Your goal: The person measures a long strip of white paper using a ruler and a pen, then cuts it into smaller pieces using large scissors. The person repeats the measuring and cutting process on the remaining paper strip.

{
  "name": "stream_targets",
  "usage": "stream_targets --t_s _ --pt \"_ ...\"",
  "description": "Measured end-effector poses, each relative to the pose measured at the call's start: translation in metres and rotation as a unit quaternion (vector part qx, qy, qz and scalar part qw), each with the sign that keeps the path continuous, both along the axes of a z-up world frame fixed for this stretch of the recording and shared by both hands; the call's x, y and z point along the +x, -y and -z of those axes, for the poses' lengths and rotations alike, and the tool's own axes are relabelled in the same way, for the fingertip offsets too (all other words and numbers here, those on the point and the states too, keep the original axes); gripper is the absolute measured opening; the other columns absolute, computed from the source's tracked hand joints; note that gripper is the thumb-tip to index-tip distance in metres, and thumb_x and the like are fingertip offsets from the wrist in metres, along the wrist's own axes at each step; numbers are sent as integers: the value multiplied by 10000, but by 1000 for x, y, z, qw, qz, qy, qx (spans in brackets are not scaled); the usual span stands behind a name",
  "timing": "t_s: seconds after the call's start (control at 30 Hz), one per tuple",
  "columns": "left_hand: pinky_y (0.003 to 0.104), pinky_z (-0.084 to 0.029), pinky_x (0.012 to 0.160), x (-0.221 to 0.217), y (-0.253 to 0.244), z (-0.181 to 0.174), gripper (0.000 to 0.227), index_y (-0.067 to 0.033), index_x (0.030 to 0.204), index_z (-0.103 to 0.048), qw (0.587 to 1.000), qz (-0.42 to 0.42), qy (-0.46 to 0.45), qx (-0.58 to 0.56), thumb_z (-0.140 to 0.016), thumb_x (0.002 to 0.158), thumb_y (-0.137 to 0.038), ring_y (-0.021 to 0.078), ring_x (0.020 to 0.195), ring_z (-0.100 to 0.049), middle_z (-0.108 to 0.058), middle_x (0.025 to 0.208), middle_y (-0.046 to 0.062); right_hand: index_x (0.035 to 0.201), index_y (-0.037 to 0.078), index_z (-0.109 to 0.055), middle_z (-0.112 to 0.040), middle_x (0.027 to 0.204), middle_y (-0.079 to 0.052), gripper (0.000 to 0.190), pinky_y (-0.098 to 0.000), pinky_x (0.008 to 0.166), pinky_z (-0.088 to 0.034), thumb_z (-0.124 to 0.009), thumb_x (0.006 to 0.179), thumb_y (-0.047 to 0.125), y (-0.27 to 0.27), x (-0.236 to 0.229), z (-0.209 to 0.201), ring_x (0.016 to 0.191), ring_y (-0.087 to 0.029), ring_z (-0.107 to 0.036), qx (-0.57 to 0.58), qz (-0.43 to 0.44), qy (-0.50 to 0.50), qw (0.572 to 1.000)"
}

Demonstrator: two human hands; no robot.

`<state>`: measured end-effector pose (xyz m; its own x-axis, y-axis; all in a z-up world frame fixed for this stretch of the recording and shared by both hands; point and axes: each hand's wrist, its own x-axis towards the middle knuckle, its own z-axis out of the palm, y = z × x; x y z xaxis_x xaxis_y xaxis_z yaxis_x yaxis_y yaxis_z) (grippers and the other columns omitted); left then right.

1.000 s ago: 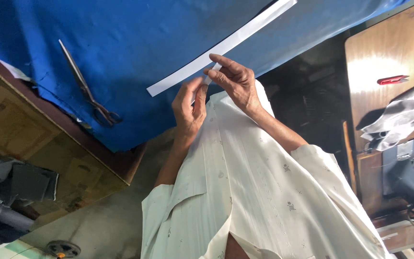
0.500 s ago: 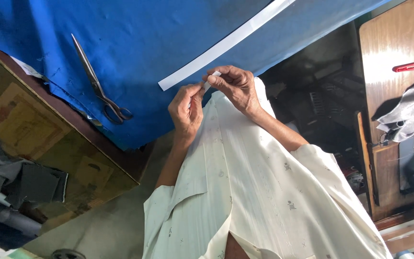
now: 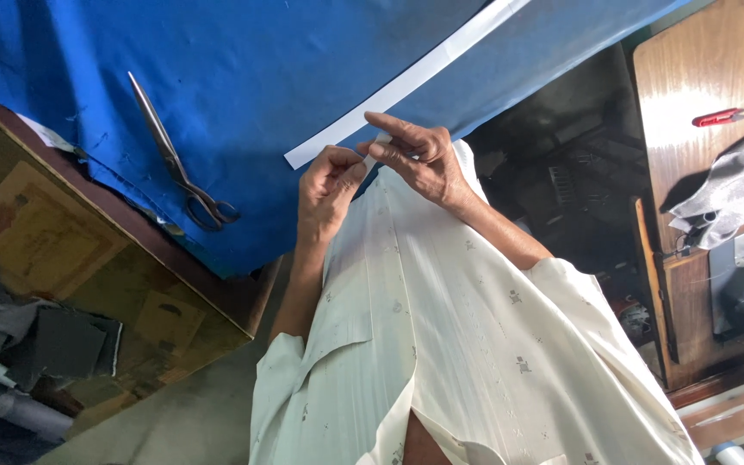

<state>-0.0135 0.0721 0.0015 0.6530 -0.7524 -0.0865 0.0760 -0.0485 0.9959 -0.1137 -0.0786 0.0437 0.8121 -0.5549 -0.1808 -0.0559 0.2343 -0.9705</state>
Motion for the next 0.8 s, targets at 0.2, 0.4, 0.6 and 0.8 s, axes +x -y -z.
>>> stream_targets --t_s 0.2,0.4,0.6,0.8 --pt "327 -532 659 -5 4 -23 97 -41 996 -686 998 -28 41 29 -663 1034 -127 164 718 -625 -633 814 113 1218 3 -726 -791 903 -134 288 -298 826 -620 -795 957 101 -4 5 11 891 -137 -758 14 17 -23 999" --pt "293 -518 652 -6 8 -27 104 -73 1003 -692 989 -50 135 35 -654 1044 -162 187 723 -654 -625 813 75 1056 54 -773 -790 883 -112 152 -263 803 -627 -796 950 161 1 7 7 841 -100 -748 133 37 -19 990" --pt "288 -537 667 -6 5 -32 92 -39 960 -704 998 -46 28 19 -728 989 -123 115 717 -610 -632 780 94 1027 2 -768 -782 892 -143 133 -261 790 -624 -801 936 93 6 7 7 861 -113 -743 149 9 -22 989" --pt "290 -560 661 -12 9 -35 96 -45 976 -709 992 -90 81 38 -718 1001 -138 186 728 -684 -670 818 112 1222 -5 -704 -772 1022 -160 282 -327 904 -625 -744 987 145 3 9 0 972 -162 -754 179 12 1 984"
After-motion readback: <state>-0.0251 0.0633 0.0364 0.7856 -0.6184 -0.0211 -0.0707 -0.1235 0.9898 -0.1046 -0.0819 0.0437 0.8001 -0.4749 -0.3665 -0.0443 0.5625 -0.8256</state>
